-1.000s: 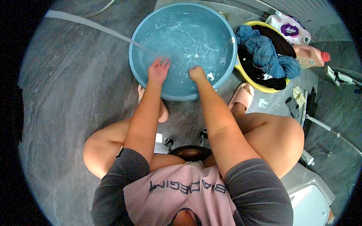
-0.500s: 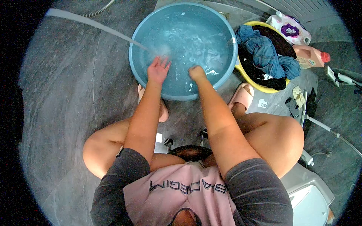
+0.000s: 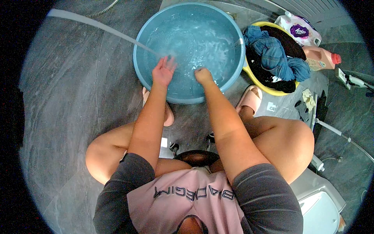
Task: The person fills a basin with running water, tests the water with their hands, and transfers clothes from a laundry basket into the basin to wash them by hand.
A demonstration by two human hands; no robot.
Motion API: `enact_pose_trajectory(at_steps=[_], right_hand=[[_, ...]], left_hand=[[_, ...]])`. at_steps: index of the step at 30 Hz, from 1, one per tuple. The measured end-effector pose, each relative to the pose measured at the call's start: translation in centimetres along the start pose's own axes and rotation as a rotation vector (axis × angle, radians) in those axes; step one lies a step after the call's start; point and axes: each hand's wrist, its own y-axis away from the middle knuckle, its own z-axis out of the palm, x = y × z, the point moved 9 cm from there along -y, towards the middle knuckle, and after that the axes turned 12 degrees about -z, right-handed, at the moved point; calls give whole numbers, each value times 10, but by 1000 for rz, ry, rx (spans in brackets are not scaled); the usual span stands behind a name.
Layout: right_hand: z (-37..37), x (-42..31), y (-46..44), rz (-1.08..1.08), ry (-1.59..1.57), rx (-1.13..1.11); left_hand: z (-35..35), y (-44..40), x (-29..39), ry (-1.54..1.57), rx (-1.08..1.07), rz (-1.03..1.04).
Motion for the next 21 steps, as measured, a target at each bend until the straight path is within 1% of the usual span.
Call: enact_pose_trajectory(at_steps=[3,5,7,9,11,12,14,16,18,21], right_hand=[[-3,-9,3,-23,-24,62],[-1,-8,7,27,-68,16],[-2,-10,6,18,-39,5],[2,1,-2,8,-9,-6],[-3,-2,-5,-70,19,98],[-5,-5,-3,-70,20,98],[-2,-5,4,28,-37,6],[-7,-17,10,23,-18,5],[-6,-14,8,18,0,3],[-5,-8,5,20,-68,58]], left_hand=[[0,1,0,23,7,1],[1,2,0,54,23,1],[-1,5,0,59,91,13],[-3,5,0,42,95,5],[-7,3,1,25,99,-3],[-8,1,1,0,74,-7],[-8,-1,0,-24,50,-11],[-9,0,-1,18,95,-12],[-8,-1,-1,10,87,-12],[-5,-1,0,-13,52,-14]])
